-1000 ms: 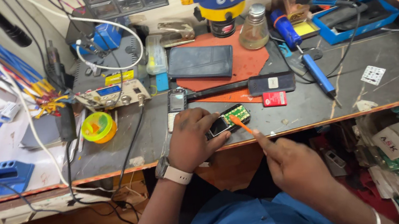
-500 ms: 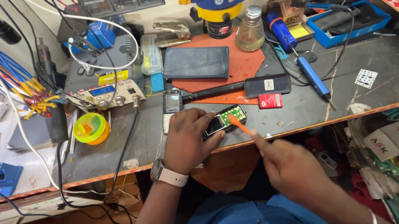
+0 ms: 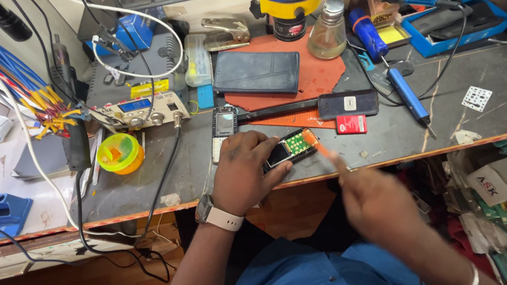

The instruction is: The person disassembles a feature phone using a blue prying tool, removes the back cover and battery, then uses an orange plastic spudger to separate the front keypad assembly from the main body. They place the keypad on the table and use a hot air gun to apply heat to the exposed circuit board.

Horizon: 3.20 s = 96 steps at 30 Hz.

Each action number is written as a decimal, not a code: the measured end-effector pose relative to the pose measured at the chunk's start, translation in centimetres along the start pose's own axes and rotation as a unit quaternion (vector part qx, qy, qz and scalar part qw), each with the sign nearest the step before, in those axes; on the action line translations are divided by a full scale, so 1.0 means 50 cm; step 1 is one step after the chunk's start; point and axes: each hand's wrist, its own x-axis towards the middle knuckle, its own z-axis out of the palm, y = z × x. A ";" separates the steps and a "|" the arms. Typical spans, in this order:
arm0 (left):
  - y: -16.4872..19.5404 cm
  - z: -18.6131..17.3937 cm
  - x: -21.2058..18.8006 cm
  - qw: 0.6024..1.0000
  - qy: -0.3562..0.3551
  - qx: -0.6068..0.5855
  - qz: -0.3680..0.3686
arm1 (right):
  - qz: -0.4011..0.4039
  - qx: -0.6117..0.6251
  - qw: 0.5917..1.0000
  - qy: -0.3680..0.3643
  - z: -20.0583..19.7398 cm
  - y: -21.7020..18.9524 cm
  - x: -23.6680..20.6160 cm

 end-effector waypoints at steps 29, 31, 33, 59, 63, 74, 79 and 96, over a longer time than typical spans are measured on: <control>0.001 -0.003 0.000 0.999 0.030 0.004 0.012 | -0.003 -0.005 1.000 0.000 0.006 -0.007 -0.004; 0.000 -0.003 0.000 1.000 0.008 -0.004 -0.006 | 0.011 0.011 1.000 0.025 0.007 -0.007 -0.004; 0.002 -0.005 -0.002 1.000 0.002 -0.008 -0.014 | 0.007 0.014 1.000 0.019 0.010 -0.008 -0.004; -0.010 -0.002 -0.006 1.000 0.005 -0.010 0.007 | -0.030 -0.063 0.997 0.021 0.028 -0.016 0.028; -0.009 -0.002 -0.004 1.000 0.016 -0.009 0.017 | -0.013 -0.035 0.999 0.004 0.026 -0.022 0.031; -0.014 -0.001 -0.008 1.000 -0.004 -0.002 -0.006 | 0.046 -0.045 0.998 -0.014 0.021 -0.032 0.041; -0.016 0.005 -0.008 1.000 0.020 0.011 0.015 | -0.023 -0.064 0.998 0.016 0.019 -0.029 0.032; -0.010 0.007 -0.011 0.999 0.034 0.026 -0.004 | 0.031 0.058 0.997 0.037 0.001 -0.016 0.007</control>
